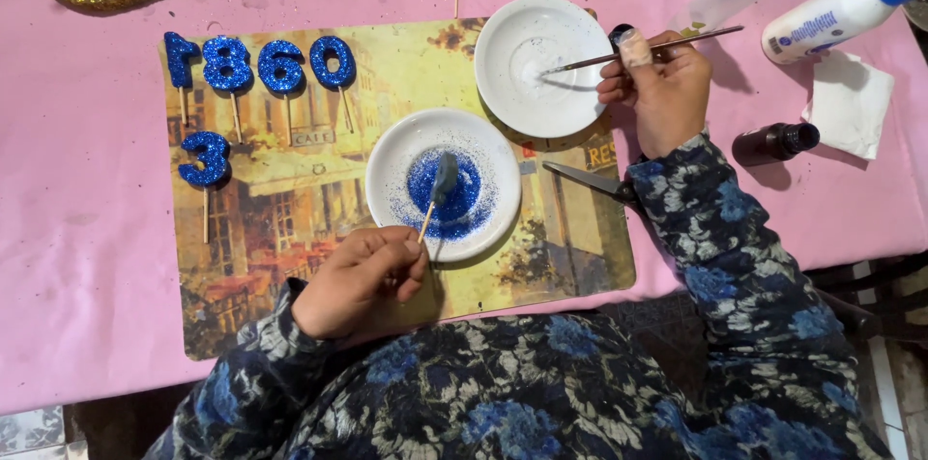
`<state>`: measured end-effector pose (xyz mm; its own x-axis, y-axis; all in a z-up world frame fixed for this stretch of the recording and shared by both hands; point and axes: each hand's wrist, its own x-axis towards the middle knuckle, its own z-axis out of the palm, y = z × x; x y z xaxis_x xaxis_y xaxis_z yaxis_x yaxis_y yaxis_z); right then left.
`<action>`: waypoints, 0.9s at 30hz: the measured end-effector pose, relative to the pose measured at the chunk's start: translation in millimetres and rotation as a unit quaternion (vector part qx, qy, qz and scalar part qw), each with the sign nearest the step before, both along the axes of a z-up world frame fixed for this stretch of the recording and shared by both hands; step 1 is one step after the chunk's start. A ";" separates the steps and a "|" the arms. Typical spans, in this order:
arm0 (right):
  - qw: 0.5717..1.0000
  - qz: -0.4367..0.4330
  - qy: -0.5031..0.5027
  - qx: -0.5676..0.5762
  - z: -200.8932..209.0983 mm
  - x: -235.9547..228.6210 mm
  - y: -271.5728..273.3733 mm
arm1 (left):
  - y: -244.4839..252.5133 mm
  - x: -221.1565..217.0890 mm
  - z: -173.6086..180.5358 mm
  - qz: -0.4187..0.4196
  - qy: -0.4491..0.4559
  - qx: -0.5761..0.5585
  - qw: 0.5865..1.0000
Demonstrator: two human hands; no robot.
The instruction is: Applying glue and blue glitter to number-shaped cake toppers using a paintbrush.
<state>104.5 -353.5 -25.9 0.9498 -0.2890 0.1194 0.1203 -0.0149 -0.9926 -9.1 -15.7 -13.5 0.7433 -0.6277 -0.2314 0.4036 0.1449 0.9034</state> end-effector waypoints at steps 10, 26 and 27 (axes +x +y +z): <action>0.976 0.009 0.058 0.210 19.7 -2.1 -8.0 | -11.5 -5.0 6.9 0.061 -0.107 0.035 0.992; 0.970 -0.034 0.098 0.218 8.4 -6.7 -15.7 | -30.2 -9.2 -9.7 0.097 -0.004 -0.034 0.995; 0.969 -0.049 0.092 0.223 12.6 -7.1 -12.3 | -29.8 -7.4 -12.2 0.097 -0.006 -0.037 0.995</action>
<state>97.3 -365.8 -13.3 0.9083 -0.3630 -0.2077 -0.0406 0.4178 -0.9076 -16.5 -45.5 -25.7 0.8546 -0.4871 -0.1802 0.3502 0.2843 0.8925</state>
